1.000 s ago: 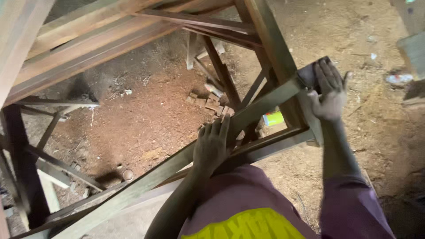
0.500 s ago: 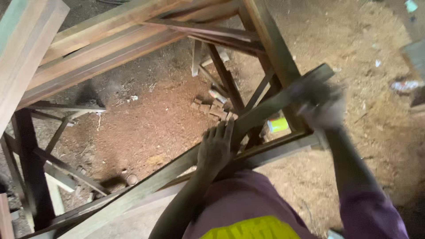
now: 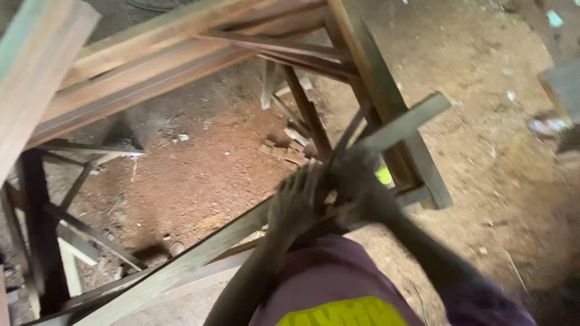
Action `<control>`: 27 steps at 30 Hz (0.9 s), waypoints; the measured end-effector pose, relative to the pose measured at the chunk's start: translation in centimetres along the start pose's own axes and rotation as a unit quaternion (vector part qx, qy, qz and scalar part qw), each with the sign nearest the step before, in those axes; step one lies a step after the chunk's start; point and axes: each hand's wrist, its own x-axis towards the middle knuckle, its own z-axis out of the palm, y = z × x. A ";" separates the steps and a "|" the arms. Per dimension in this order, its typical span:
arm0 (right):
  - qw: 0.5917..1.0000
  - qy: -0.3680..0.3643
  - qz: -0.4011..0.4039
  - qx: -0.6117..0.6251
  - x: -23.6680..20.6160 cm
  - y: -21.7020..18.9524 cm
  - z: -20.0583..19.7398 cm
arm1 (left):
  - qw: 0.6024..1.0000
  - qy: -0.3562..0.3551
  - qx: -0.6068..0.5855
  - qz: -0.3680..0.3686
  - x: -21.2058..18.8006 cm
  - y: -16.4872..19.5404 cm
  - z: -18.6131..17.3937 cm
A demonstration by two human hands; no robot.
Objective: The person sands long wood beams using sandpaper by hand, moving along the length of the wood and switching between different pieces.
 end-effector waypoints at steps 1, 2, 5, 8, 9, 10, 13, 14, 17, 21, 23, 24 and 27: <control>0.996 -0.022 -0.062 0.052 0.0 -0.9 0.4 | 0.999 0.011 -0.022 0.021 -0.1 -0.1 0.1; 0.997 -0.010 -0.037 0.071 0.0 -1.4 0.7 | 0.998 0.019 -0.046 0.043 -0.3 -0.2 0.1; 0.995 0.032 0.085 0.041 0.2 -0.3 1.6 | 0.948 0.042 0.285 0.137 -0.5 -0.5 0.6; 0.977 0.064 0.194 -0.065 0.6 1.0 3.0 | 0.988 0.065 0.030 0.137 -1.0 -0.6 1.5; 0.985 0.059 0.156 -0.039 0.6 0.7 3.6 | 0.990 0.058 -0.010 0.125 -1.2 -0.6 1.7; 0.992 0.056 0.113 -0.004 0.6 -0.1 4.7 | 0.992 0.052 -0.043 0.110 -1.5 -0.5 2.0; 0.990 0.067 -0.010 0.125 -0.1 -3.1 7.7 | 0.994 0.058 0.063 0.065 -2.5 -0.3 2.3; 0.977 0.085 -0.049 0.191 -0.3 -3.4 8.3 | 0.988 0.062 0.132 0.047 -2.9 -0.3 2.2; 0.917 -0.113 0.191 0.331 0.0 -1.3 9.2 | 0.992 0.102 0.029 0.064 -3.7 0.0 1.7; 0.995 0.069 -0.057 0.039 3.6 6.5 7.8 | 0.989 0.102 0.093 0.060 -3.3 0.5 0.8; 0.994 0.074 0.077 -0.015 5.5 8.5 7.1 | 0.987 0.080 0.131 0.047 -2.7 0.9 0.6; 0.990 -0.015 0.131 -0.059 6.3 8.9 6.9 | 0.983 0.091 0.151 0.049 -2.3 1.1 0.6; 0.940 -0.191 0.226 -0.168 7.6 8.9 6.4 | 0.976 0.106 0.180 0.053 -1.9 1.3 0.8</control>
